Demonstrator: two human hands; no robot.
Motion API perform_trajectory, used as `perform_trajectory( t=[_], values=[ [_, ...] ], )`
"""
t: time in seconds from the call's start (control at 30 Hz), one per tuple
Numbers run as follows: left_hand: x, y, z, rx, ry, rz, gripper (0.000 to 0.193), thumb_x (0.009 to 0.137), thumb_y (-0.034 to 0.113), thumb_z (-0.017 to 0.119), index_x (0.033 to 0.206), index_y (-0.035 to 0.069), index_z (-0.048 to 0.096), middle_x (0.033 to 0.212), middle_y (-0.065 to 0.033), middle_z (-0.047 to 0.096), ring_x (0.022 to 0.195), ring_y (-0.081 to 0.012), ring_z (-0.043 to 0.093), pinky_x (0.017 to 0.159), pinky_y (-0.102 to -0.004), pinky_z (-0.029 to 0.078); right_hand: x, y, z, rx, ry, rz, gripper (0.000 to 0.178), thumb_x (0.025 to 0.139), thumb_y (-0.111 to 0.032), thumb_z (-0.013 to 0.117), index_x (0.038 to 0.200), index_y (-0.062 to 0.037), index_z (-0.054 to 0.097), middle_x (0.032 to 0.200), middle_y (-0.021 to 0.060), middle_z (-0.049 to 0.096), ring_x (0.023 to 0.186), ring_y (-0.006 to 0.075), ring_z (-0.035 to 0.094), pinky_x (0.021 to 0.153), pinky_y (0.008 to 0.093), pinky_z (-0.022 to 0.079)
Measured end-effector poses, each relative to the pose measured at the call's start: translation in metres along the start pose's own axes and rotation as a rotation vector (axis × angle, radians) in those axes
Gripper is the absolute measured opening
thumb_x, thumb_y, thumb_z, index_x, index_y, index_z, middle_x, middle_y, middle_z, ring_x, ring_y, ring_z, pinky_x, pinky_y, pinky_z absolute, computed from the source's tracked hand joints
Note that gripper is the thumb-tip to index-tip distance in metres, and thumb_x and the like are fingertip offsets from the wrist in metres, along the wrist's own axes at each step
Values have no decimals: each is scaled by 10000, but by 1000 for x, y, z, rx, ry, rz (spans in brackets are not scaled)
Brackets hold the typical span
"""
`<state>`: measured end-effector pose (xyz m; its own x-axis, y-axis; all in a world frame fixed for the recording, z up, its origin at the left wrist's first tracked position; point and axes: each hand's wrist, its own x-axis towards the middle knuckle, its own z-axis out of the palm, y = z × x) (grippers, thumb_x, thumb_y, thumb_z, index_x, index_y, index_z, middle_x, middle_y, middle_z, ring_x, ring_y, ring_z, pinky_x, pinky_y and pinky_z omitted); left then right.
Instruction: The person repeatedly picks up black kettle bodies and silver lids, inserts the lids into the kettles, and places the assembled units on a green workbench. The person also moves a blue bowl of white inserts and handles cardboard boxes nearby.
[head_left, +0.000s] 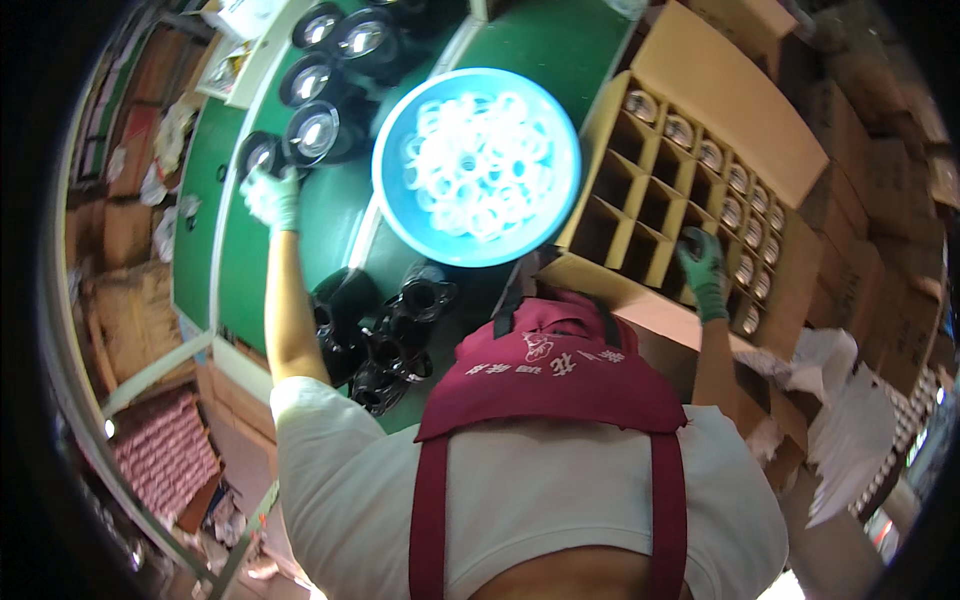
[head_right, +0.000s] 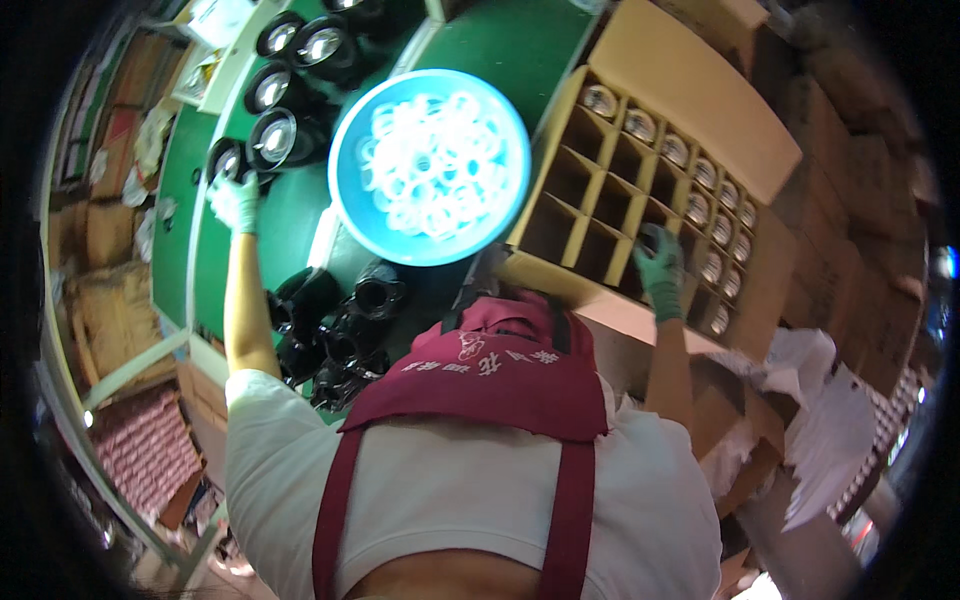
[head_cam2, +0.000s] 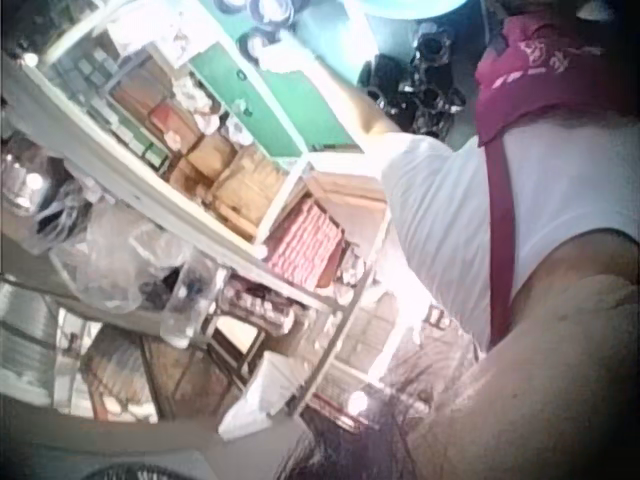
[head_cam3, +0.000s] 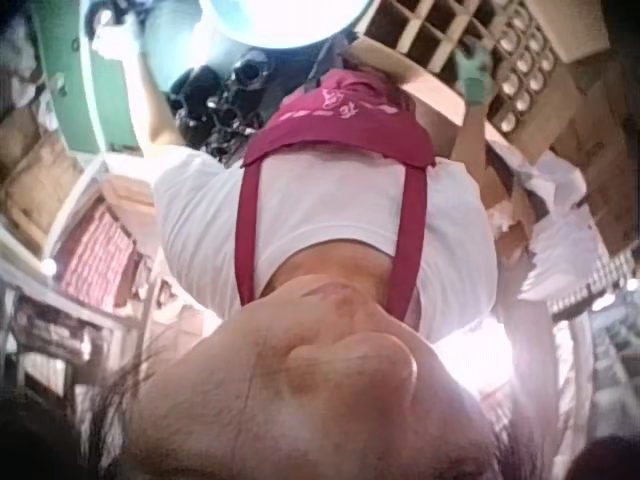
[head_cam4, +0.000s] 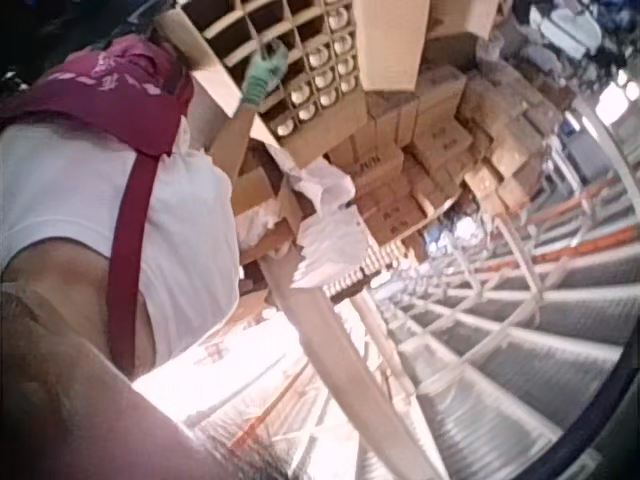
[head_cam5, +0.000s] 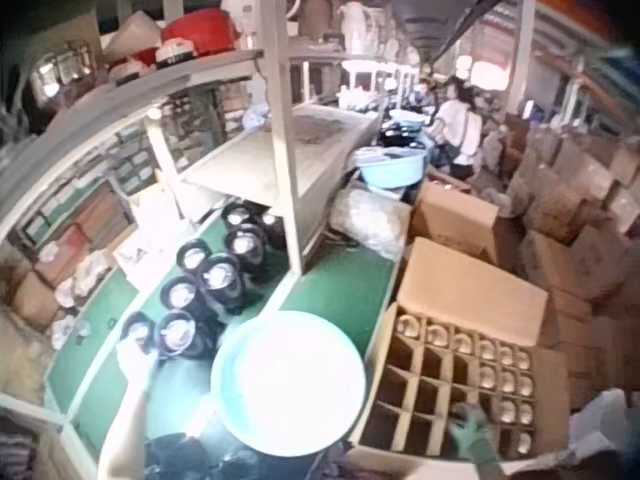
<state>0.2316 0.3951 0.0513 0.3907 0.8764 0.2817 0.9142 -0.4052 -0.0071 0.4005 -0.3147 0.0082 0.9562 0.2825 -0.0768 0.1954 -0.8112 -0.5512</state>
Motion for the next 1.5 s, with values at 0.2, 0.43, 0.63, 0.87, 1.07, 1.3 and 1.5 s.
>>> perform_trajectory(
  t=[0.2,0.43,0.63,0.87,1.07,1.3,1.5],
  values=[
    [-142,111,-18,-668,-238,830,278,819,159,670,1093,113,647,1061,-150,638,986,-327,608,806,-426,484,62,128,-2,-134,242,215,518,846,-274,710,1268,-22,545,1206,224,584,1123,351,575,972,435,452],
    [-234,266,26,-581,-307,777,527,824,236,644,1313,92,512,1188,-147,570,1093,-326,547,915,-467,409,86,221,13,-458,285,212,561,757,-305,743,1207,-43,534,1207,219,567,1099,350,544,935,446,463],
    [-232,272,34,-335,-369,651,340,802,217,679,1138,184,642,1010,-112,612,939,-309,591,863,-462,427,153,199,-10,-420,-393,659,1099,735,-500,772,1536,-113,129,1567,180,221,1362,398,366,1100,456,392],
    [-241,278,33,-528,-445,567,392,762,196,741,1129,146,614,1022,-92,641,959,-285,617,859,-435,443,159,191,-4,-720,-510,600,1114,691,-547,767,1503,-51,188,1468,220,381,1307,349,455,1046,428,405],
    [-234,287,18,-431,-565,479,286,795,326,704,1022,151,709,1011,-122,680,933,-306,653,850,-438,495,148,157,-32,-616,-353,480,1106,640,-472,809,1474,-22,238,1408,239,403,1277,361,467,1054,416,410],
    [-234,236,-10,-1015,-682,437,390,894,342,655,1102,14,678,999,-196,707,915,-304,691,841,-397,523,90,89,-122,-468,29,355,1079,672,-518,791,1415,90,298,1415,272,417,1290,387,444,1090,445,356],
    [-259,203,-103,-1374,-825,106,342,911,260,687,1122,-8,658,961,-56,692,817,-120,621,753,-289,511,18,35,-43,828,-142,180,681,841,-125,727,1421,-1,391,1347,94,485,1181,189,495,990,306,429]
  ],
)
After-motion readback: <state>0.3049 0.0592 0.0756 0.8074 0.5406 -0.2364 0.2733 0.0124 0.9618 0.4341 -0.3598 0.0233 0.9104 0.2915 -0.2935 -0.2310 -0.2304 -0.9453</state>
